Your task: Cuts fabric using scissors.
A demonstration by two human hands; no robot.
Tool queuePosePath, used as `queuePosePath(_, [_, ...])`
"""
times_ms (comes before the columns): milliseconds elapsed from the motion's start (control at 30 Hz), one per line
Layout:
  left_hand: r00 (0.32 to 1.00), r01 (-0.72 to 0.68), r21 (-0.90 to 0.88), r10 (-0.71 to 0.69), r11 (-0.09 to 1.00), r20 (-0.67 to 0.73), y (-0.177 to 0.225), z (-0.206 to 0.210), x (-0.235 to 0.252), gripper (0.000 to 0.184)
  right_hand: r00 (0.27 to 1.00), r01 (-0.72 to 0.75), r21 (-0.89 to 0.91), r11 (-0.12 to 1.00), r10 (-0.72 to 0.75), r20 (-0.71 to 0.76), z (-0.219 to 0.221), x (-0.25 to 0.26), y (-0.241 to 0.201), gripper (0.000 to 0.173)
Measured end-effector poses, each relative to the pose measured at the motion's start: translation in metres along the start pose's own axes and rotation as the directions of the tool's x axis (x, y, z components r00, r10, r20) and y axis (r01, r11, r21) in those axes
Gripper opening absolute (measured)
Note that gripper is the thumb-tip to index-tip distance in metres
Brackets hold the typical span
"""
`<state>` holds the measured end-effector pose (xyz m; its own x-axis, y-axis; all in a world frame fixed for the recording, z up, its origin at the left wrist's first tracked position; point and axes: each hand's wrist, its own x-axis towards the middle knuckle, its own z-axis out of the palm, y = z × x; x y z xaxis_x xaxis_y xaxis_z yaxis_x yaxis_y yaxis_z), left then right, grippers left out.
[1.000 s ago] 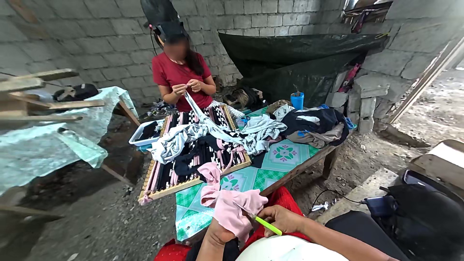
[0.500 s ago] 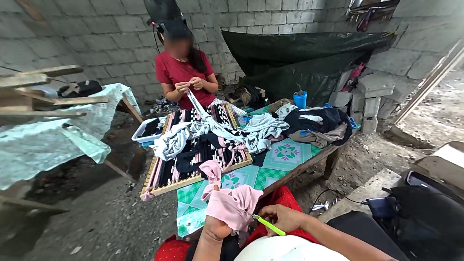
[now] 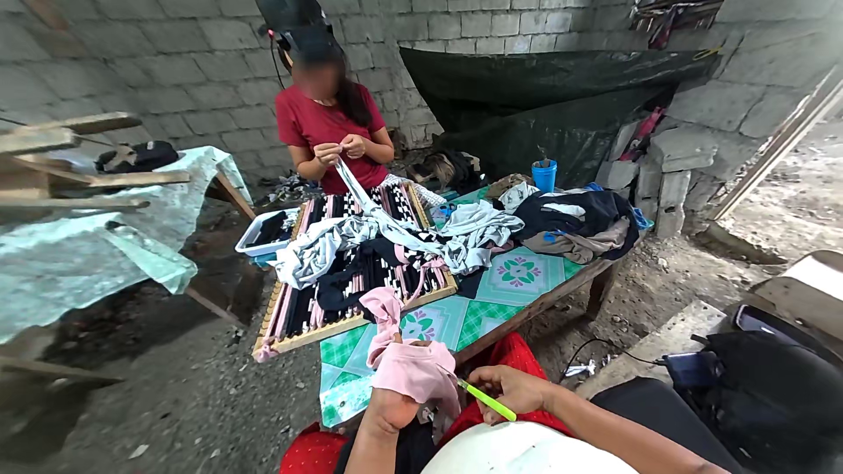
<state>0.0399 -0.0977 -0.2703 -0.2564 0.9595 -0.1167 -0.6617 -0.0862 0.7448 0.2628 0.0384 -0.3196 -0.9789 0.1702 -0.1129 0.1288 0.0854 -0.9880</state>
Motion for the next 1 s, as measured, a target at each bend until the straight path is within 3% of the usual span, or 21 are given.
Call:
queuePosePath(133, [0.992,0.054,-0.191,-0.031,0.980,0.120,0.002,0.006,-0.004,0.069,1.000,-0.023,0.015,1.000,0.023,-0.011,0.004,-0.002,-0.007,0.057])
queuePosePath(267, [0.977,0.137,-0.253,-0.088,0.958,0.194,0.004,0.009,-0.004,0.074,1.000,-0.022,0.019,1.000,0.022,-0.008,0.003,-0.003,-0.009,0.055])
queuePosePath(467, [0.960,0.132,-0.258,-0.058,0.957,0.275,0.005,0.002,-0.003,0.070,1.000,0.007,0.043,0.999,-0.007,-0.011,-0.001,-0.004,-0.007,0.059])
queuePosePath(633, [0.928,0.155,-0.252,-0.053,0.955,0.370,0.003,0.001,-0.004,0.067,1.000,0.028,0.042,0.999,-0.028,-0.014,0.000,-0.001,-0.010,0.049])
queuePosePath(1000, [0.922,0.136,-0.205,-0.048,0.969,0.384,0.003,0.004,-0.006,0.072,0.999,-0.003,0.072,0.997,0.006,-0.037,-0.001,-0.001,-0.006,0.043])
